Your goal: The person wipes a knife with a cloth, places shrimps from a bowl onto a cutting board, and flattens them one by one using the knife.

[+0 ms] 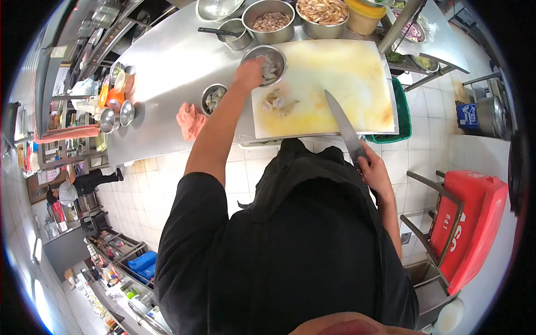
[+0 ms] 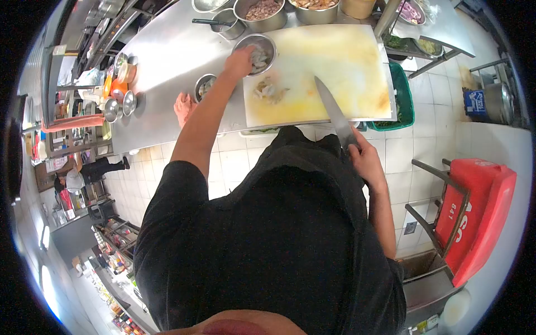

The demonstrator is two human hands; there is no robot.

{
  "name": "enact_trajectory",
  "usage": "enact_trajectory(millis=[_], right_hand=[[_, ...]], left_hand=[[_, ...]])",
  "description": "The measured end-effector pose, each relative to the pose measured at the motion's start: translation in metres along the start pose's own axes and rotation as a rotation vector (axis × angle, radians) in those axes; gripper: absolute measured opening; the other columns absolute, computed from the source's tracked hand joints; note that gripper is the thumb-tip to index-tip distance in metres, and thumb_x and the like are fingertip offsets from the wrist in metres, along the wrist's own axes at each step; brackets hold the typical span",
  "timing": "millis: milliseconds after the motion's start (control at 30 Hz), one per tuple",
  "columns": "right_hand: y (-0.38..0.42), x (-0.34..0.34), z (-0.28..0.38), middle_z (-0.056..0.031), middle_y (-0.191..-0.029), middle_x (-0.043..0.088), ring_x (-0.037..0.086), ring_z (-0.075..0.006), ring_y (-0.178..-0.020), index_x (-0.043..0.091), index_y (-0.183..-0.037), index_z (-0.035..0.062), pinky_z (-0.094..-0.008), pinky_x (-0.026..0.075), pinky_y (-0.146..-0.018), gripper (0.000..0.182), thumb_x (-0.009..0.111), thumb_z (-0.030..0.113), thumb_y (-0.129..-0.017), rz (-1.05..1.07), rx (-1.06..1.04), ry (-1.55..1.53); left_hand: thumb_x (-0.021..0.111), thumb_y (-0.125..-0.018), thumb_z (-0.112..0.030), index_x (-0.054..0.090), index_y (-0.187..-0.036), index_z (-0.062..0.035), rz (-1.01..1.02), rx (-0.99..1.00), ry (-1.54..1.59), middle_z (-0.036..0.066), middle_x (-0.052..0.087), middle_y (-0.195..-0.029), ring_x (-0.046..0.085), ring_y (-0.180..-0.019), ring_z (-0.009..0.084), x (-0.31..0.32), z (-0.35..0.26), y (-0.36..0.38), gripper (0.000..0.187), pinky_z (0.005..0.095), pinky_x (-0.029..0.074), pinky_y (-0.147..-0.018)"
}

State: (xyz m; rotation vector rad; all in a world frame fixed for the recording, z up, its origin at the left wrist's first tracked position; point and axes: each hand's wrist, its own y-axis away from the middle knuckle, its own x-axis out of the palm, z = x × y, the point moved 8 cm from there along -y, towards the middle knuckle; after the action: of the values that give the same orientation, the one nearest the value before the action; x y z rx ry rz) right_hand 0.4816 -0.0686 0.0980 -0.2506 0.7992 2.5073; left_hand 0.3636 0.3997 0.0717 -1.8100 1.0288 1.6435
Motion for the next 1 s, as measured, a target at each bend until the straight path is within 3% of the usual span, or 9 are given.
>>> enact_trajectory(millis=[300, 400, 500, 600, 700, 800, 833, 867, 1000], right_hand=[[0.009, -0.002, -0.01, -0.0098, -0.085, 0.07, 0.061, -0.013, -0.072, 0.051, -0.152, 0.005, -0.0311, 0.053, -0.07, 0.054, 0.058, 0.006, -0.099, -0.079, -0.051, -0.017], [0.013, -0.009, -0.011, -0.0072, -0.081, 0.068, 0.06, -0.0123, -0.069, 0.051, -0.153, 0.0068, -0.0309, 0.052, -0.067, 0.055, 0.059, 0.006, -0.098, -0.08, 0.048, -0.094], [0.013, -0.016, -0.023, 0.0006, -0.079, 0.062, 0.052, -0.0066, -0.063, 0.05, -0.156, 0.0158, -0.0248, 0.044, -0.055, 0.057, 0.056, 0.005, -0.101, -0.131, 0.002, -0.113], [0.017, -0.027, -0.017, -0.0071, -0.079, 0.067, 0.059, -0.012, -0.067, 0.052, -0.153, 0.0095, -0.0306, 0.051, -0.065, 0.057, 0.06, 0.007, -0.097, -0.171, 0.02, -0.057], [0.016, -0.031, -0.027, -0.0087, -0.081, 0.068, 0.06, -0.0125, -0.069, 0.051, -0.153, 0.009, -0.0308, 0.052, -0.066, 0.057, 0.06, 0.008, -0.097, -0.168, 0.054, -0.097], [0.017, -0.033, -0.016, -0.0094, -0.084, 0.069, 0.061, -0.013, -0.07, 0.053, -0.152, 0.0085, -0.0309, 0.053, -0.068, 0.056, 0.06, 0.008, -0.097, -0.178, 0.014, -0.09], [0.017, -0.034, -0.013, -0.0091, -0.085, 0.069, 0.061, -0.013, -0.07, 0.053, -0.152, 0.0083, -0.0309, 0.053, -0.068, 0.056, 0.06, 0.008, -0.097, -0.181, 0.009, -0.087], [0.013, -0.034, -0.022, -0.0016, -0.081, 0.065, 0.056, -0.0077, -0.064, 0.051, -0.155, 0.0149, -0.0256, 0.048, -0.054, 0.058, 0.059, 0.005, -0.099, -0.184, -0.045, -0.071], [0.02, -0.038, -0.02, -0.0122, -0.091, 0.073, 0.063, -0.0139, -0.074, 0.053, -0.151, 0.0065, -0.0323, 0.054, -0.071, 0.055, 0.06, 0.007, -0.096, -0.189, -0.02, -0.121]], left_hand=[[0.067, -0.08, -0.007, 0.06, -0.13, -0.0129, -0.068, -0.049, 0.14, 0.02, 0.069, -0.119, 0.064, -0.118, 0.0398, 0.0, 0.006, 0.005, 0.05, 0.0507, 0.052, -0.101], [0.065, -0.082, -0.006, 0.059, -0.13, -0.0124, -0.222, -0.009, 0.246, 0.018, 0.069, -0.111, 0.066, -0.109, 0.0387, -0.011, 0.009, 0.009, 0.049, 0.0494, 0.054, -0.095], [0.066, -0.083, -0.006, 0.059, -0.13, -0.0107, -0.272, 0.012, 0.467, 0.015, 0.067, -0.102, 0.067, -0.099, 0.0347, -0.027, -0.001, 0.015, 0.048, 0.047, 0.055, -0.087], [0.068, -0.083, -0.005, 0.06, -0.131, -0.0097, -0.15, 0.031, 0.591, 0.012, 0.065, -0.097, 0.066, -0.093, 0.0299, -0.042, -0.051, 0.021, 0.048, 0.0451, 0.055, -0.083], [0.068, -0.085, -0.005, 0.06, -0.132, -0.0097, 0.05, 0.253, 0.69, 0.014, 0.067, -0.104, 0.068, -0.097, 0.0281, -0.007, -0.113, 0.011, 0.048, 0.0433, 0.056, -0.085], [0.067, -0.087, -0.006, 0.059, -0.135, -0.0085, 0.087, 0.442, 0.598, 0.017, 0.068, -0.114, 0.068, -0.104, 0.0294, 0.024, -0.171, 0.009, 0.049, 0.0427, 0.056, -0.09], [0.068, -0.088, -0.008, 0.059, -0.136, -0.0078, 0.039, 0.423, 0.579, 0.018, 0.067, -0.116, 0.068, -0.105, 0.0304, 0.032, -0.173, 0.007, 0.049, 0.043, 0.056, -0.092], [0.068, -0.088, -0.01, 0.059, -0.137, -0.0071, -0.007, 0.401, 0.559, 0.019, 0.067, -0.119, 0.068, -0.107, 0.0314, 0.04, -0.173, 0.006, 0.05, 0.0432, 0.055, -0.093], [0.069, -0.088, -0.013, 0.057, -0.139, -0.005, -0.045, 0.215, 0.445, 0.02, 0.067, -0.122, 0.067, -0.111, 0.0345, 0.053, -0.163, 0.019, 0.053, 0.0446, 0.054, -0.097]])
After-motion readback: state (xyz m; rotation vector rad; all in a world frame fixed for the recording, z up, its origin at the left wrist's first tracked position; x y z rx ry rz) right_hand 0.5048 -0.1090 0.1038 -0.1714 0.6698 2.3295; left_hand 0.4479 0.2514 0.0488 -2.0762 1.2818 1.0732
